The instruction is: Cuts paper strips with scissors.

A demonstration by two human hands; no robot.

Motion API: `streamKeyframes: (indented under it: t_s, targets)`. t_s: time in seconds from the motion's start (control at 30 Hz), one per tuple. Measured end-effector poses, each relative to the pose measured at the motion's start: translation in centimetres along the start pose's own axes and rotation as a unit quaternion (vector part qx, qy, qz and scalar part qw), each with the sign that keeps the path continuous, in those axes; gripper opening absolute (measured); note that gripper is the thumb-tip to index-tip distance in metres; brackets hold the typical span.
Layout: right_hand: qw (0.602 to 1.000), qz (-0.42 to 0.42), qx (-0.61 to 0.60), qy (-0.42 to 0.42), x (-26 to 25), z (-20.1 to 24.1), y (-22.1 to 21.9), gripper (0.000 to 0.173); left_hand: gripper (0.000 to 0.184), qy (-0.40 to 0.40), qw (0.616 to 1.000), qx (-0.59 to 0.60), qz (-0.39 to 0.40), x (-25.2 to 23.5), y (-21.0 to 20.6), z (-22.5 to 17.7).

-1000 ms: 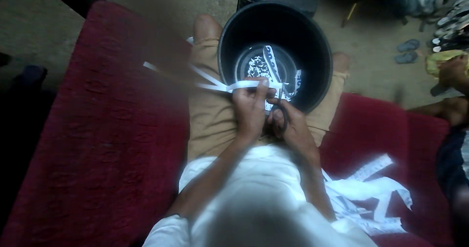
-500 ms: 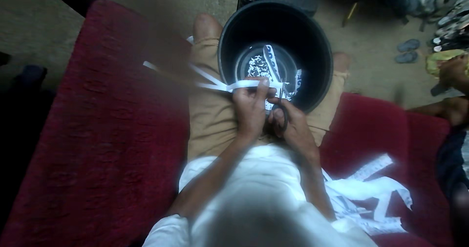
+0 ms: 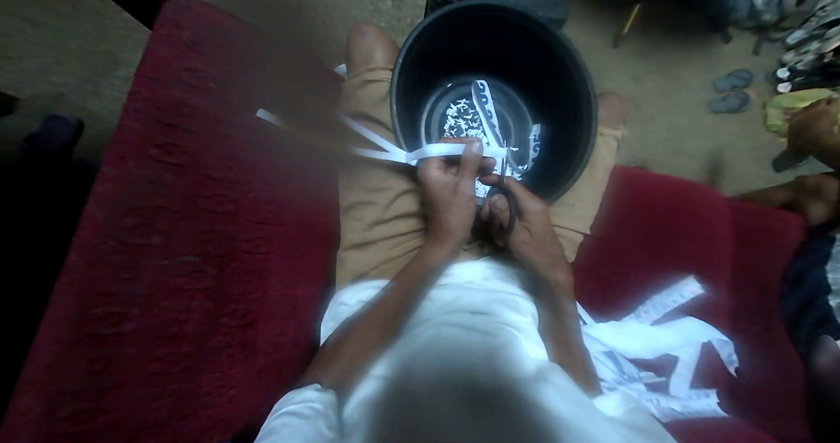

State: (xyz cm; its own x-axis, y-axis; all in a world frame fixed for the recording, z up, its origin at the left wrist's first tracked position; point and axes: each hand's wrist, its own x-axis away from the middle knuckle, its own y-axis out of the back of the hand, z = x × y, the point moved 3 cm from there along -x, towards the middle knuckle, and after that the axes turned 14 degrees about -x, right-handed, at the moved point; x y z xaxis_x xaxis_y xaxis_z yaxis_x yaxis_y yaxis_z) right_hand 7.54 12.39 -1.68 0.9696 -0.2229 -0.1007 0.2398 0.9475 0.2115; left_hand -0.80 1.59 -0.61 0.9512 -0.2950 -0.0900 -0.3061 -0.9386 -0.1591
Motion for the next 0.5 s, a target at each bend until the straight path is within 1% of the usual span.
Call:
streamKeyframes:
  t_s: [0.17,0.37,0.5]
  targets:
    - [1.0,-0.002,0.002,-0.001,0.05,-0.05,-0.02,0.041,0.015,0.002,1.0,0.005,0.001,-0.04,-0.01,0.06]
    - [1.0,-0.016,-0.011,-0.011,0.17,-0.16,-0.11,0.031,0.017,0.004,1.0,-0.002,-0.002,0.11,0.03,-0.05]
    - [0.999,-0.019,-0.026,-0.019,0.26,0.06,-0.18,0.032,0.016,-0.001,1.0,-0.007,-0.007,-0.04,0.1,0.08]
